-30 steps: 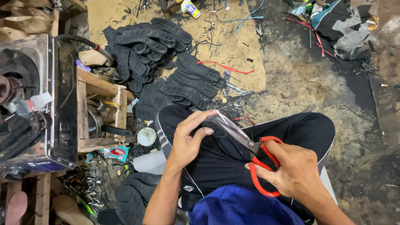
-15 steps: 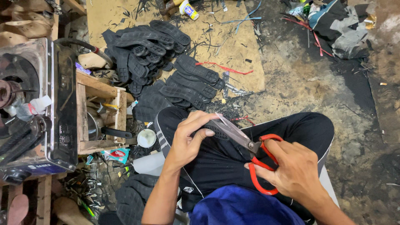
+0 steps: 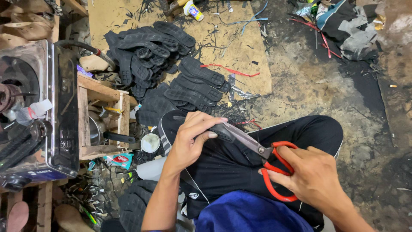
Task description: The person sits on the floor and uses red-handled shears to trim the edges of black rubber shoe soles. They hold each sole in the left hand and cut along the perimeter with the right hand, then place the trimmed sole on a growing pile on the floor.
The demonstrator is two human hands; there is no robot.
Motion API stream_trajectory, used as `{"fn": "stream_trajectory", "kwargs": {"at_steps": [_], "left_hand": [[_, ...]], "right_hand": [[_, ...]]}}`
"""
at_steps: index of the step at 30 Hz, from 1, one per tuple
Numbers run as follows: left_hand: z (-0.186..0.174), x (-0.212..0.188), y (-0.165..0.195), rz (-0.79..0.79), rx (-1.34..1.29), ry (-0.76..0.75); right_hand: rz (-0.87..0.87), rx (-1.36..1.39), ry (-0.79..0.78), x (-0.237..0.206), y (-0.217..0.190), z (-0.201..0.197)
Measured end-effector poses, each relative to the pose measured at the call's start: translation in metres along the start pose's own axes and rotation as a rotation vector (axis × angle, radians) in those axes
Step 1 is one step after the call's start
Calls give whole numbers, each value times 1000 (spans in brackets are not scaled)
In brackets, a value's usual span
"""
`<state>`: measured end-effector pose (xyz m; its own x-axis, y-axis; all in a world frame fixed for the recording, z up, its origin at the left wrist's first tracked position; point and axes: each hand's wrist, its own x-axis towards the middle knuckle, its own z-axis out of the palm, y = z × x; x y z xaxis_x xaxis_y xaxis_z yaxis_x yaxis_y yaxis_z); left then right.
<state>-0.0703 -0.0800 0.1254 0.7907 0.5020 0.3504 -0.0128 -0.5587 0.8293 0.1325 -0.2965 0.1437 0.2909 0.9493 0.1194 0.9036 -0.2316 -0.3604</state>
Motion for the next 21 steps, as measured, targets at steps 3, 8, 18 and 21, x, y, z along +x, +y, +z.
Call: {"fn": "stream_trajectory", "kwargs": {"at_steps": [3, 8, 18, 21], "left_hand": [[-4, 2, -2, 3, 25, -13], [3, 5, -12, -97, -289, 189], [41, -21, -41, -456, -920, 289], [76, -28, -37, -527, -1257, 69]], "right_hand": [[10, 14, -14, 0, 7, -4], [445, 298, -43, -5, 16, 11], [439, 829, -46, -20, 28, 62], [508, 794, -105, -18, 27, 68]]}}
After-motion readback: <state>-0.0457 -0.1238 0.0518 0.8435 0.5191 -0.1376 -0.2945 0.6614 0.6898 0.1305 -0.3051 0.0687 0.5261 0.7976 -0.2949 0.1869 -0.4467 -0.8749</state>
